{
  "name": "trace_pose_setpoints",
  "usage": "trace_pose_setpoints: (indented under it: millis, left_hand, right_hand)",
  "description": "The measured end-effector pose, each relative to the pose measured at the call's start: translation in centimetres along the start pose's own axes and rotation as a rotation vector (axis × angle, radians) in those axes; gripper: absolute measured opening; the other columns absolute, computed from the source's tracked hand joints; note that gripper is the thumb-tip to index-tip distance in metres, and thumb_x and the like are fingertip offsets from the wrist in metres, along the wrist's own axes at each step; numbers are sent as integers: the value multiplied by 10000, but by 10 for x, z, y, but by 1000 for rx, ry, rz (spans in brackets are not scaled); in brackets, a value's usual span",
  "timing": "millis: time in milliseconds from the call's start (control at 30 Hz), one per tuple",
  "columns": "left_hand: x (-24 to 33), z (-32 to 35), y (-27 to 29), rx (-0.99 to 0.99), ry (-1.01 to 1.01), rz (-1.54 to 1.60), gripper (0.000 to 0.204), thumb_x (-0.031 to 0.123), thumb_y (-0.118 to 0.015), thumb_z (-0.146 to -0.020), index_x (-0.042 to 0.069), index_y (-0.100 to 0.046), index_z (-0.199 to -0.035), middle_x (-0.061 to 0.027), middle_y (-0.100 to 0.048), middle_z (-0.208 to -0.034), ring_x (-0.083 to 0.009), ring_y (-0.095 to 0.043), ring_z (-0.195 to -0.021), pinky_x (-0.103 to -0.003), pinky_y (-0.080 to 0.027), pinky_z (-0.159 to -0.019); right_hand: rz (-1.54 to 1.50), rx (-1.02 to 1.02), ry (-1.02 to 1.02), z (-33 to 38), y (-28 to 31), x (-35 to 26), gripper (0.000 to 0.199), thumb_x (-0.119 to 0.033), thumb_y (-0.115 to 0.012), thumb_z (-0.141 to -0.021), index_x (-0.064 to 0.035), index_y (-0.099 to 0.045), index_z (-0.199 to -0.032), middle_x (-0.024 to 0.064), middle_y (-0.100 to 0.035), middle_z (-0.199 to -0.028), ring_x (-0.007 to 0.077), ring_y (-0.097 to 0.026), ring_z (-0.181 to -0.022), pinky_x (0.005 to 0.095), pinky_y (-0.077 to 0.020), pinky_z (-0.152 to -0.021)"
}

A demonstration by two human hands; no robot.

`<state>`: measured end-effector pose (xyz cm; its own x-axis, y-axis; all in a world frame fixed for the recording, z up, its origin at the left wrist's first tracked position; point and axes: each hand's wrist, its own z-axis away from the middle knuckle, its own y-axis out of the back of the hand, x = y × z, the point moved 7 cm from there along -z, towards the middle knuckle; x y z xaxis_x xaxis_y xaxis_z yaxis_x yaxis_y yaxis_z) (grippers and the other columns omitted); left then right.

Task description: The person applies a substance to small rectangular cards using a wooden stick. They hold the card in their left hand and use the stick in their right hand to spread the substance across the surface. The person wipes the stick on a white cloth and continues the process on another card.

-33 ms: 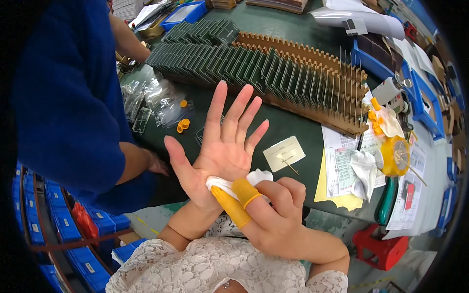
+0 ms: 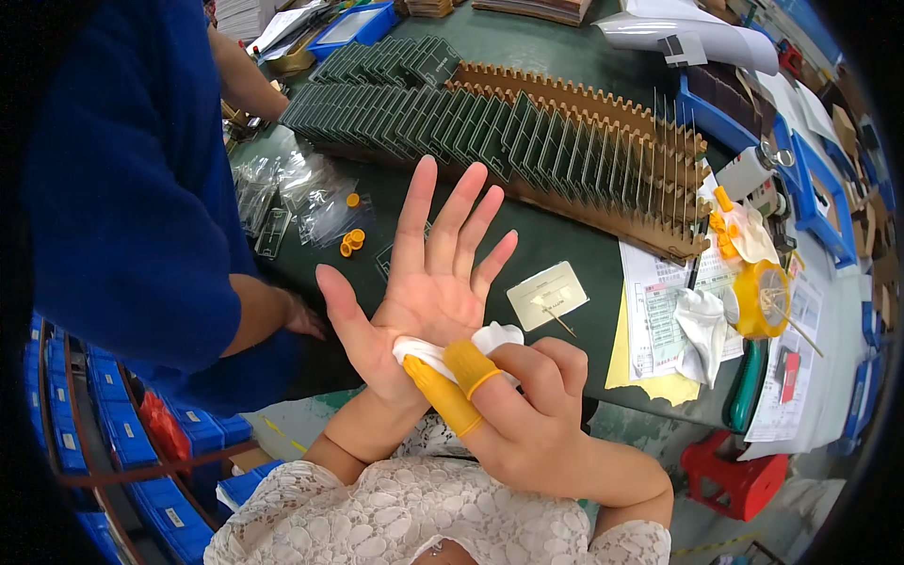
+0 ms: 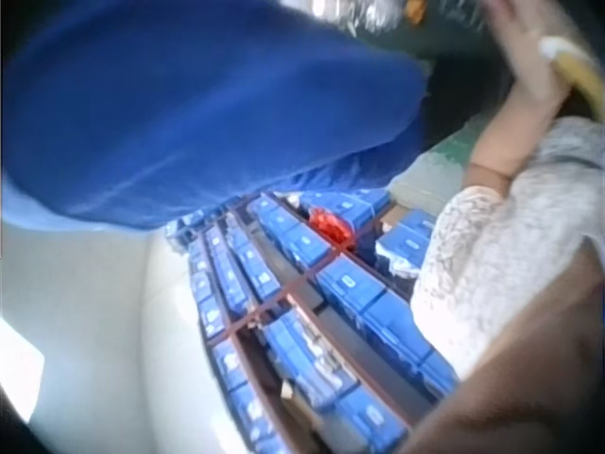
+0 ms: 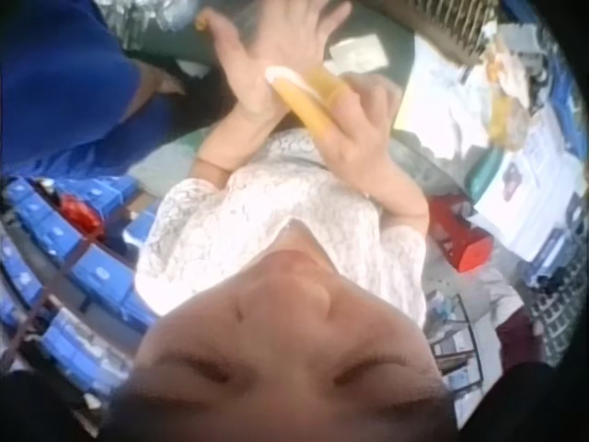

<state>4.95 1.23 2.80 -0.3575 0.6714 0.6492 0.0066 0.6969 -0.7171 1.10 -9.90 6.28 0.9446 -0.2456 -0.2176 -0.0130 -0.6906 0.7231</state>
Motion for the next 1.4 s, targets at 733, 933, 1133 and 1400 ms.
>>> trace_pose_setpoints:
  millis: [733, 933, 1133, 1400]
  left_hand:
    - [53, 12, 100, 121, 119, -1443, 461, 210, -748, -842, 23, -593, -1233, -136, -610, -1214, -275, -516, -1212, -400, -409, -1018]
    - [53, 18, 145, 243, 116, -2002, 514, 260, -850, -706, 15, -616, -1093, -125, -601, -998, -306, -546, -979, -392, -428, -889]
    - [51, 10, 168, 183, 130, -1867, 532, 239, -897, -641, 5, -607, -1020, -97, -573, -876, -242, -542, -865, -346, -462, -773]
    - [45, 11, 163, 270, 281, -1601, 505, 190, -891, -653, -17, -569, -982, -122, -593, -853, -247, -562, -797, -344, -475, -769]
  right_hand:
    - [6, 10, -734, 65, 62, 95, 287, -16, -649, -849, -19, -648, -1136, 155, -607, -1073, 334, -549, -1011, 399, -416, -910]
    - [324, -73, -834, 97, 67, 131, 358, -18, -629, -889, 8, -576, -1242, 193, -514, -1285, 348, -479, -1243, 399, -346, -1069]
    - [286, 33, -734, 81, 60, 126, 391, -14, -638, -876, 3, -581, -1262, 167, -486, -1339, 336, -451, -1287, 418, -326, -1090]
    - [97, 31, -690, 66, 30, 111, 384, -10, -647, -872, -24, -600, -1253, 164, -487, -1351, 326, -460, -1276, 412, -324, -1097]
